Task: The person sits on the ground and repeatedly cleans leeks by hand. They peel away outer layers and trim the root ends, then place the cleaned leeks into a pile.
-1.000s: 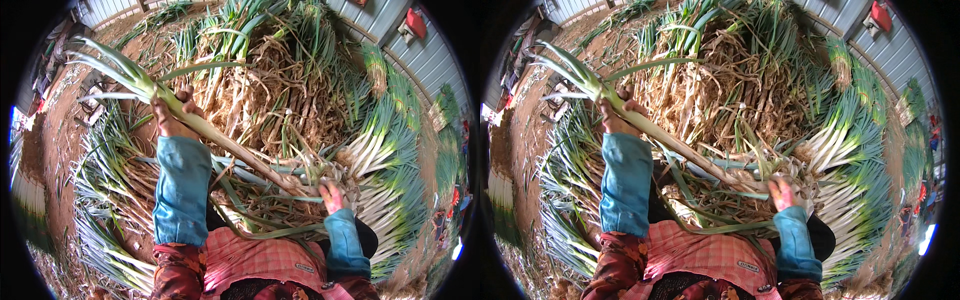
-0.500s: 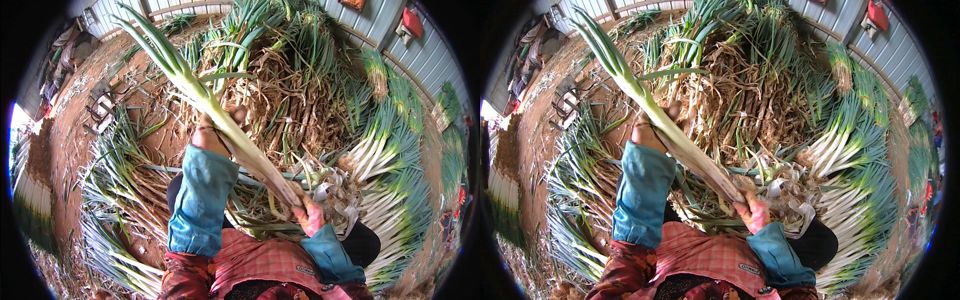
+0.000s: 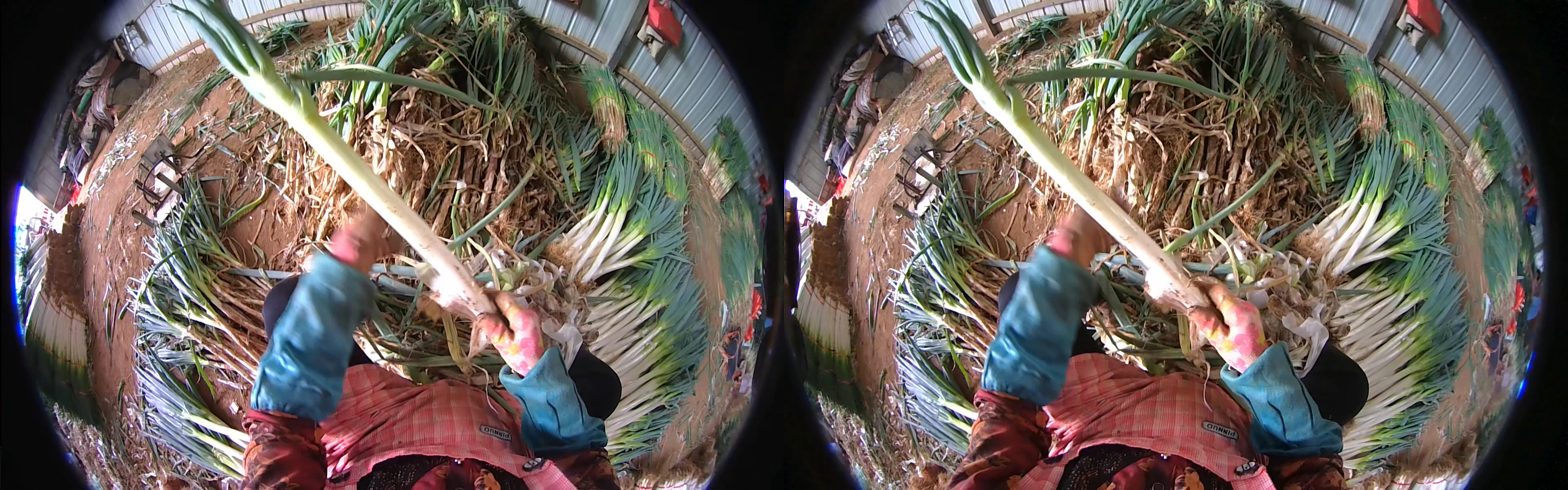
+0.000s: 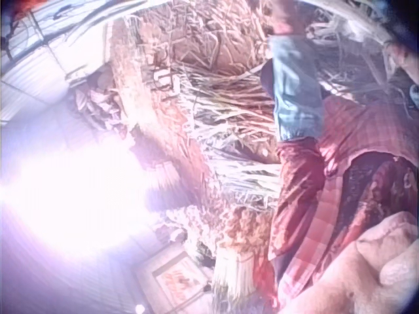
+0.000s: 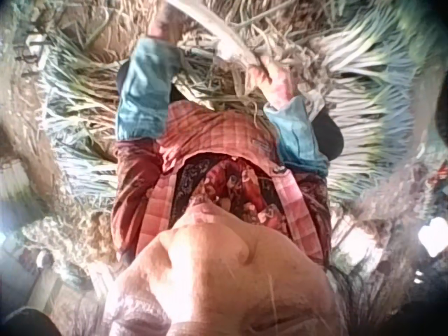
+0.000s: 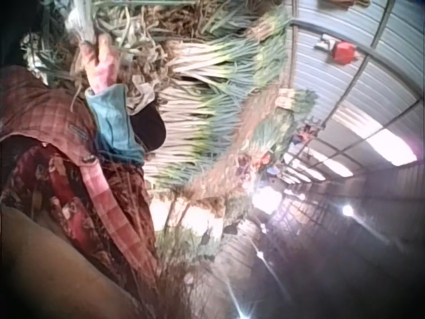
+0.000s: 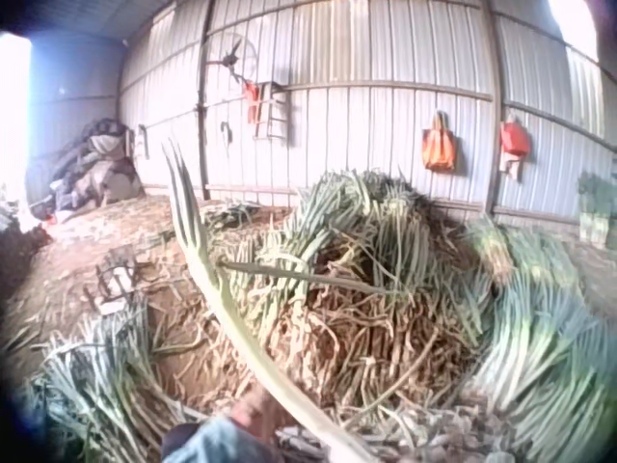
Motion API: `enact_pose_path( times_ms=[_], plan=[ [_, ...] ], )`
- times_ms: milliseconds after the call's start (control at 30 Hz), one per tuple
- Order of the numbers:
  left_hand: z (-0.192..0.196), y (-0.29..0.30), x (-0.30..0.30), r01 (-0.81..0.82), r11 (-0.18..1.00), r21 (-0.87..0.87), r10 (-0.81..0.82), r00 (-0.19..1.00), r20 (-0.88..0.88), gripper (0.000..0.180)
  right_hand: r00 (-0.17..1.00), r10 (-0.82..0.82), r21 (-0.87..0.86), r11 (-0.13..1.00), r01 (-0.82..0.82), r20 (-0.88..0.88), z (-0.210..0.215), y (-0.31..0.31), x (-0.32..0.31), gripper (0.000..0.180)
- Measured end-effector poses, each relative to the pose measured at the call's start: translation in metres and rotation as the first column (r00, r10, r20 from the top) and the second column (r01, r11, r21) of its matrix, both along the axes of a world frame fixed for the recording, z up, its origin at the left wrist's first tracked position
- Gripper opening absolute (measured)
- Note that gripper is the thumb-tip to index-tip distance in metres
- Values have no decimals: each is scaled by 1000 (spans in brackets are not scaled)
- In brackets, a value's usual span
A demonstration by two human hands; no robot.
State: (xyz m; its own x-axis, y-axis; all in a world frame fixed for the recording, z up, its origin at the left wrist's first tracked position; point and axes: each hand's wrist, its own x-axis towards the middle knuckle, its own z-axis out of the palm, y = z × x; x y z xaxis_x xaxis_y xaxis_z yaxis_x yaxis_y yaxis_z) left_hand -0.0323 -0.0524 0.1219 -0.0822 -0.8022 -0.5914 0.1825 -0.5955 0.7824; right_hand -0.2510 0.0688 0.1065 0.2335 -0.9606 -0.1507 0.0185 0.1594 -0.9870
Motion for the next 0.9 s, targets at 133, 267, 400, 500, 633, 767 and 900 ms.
enact_pose_path(
  times_ms=[133,267,400,500,633,767,900],
  plan=[
    [36,4,29,-466,839,-281,22,545,-838,51,976,164,-252,948,-196,-142,-12,-24,19,30],
    [6,7,17,-462,865,-198,64,491,-869,49,946,180,330,906,-266,268,34,-48,61,30],
    [13,7,38,-398,910,-116,112,505,-856,47,931,280,374,858,-351,232,32,-38,84,29],
    [15,-8,42,-424,904,-48,229,577,-784,49,932,280,410,841,-354,231,42,-26,65,41],
    [16,-20,132,-656,736,-166,406,625,-667,48,902,230,693,580,-428,365,33,-1,22,47],
    [0,-26,159,-703,680,-209,432,614,-661,47,861,83,734,486,-474,501,15,5,-11,41],
    [-36,-41,303,-755,577,-311,447,611,-654,20,847,23,660,616,-430,531,26,38,-95,31]
  ],
)
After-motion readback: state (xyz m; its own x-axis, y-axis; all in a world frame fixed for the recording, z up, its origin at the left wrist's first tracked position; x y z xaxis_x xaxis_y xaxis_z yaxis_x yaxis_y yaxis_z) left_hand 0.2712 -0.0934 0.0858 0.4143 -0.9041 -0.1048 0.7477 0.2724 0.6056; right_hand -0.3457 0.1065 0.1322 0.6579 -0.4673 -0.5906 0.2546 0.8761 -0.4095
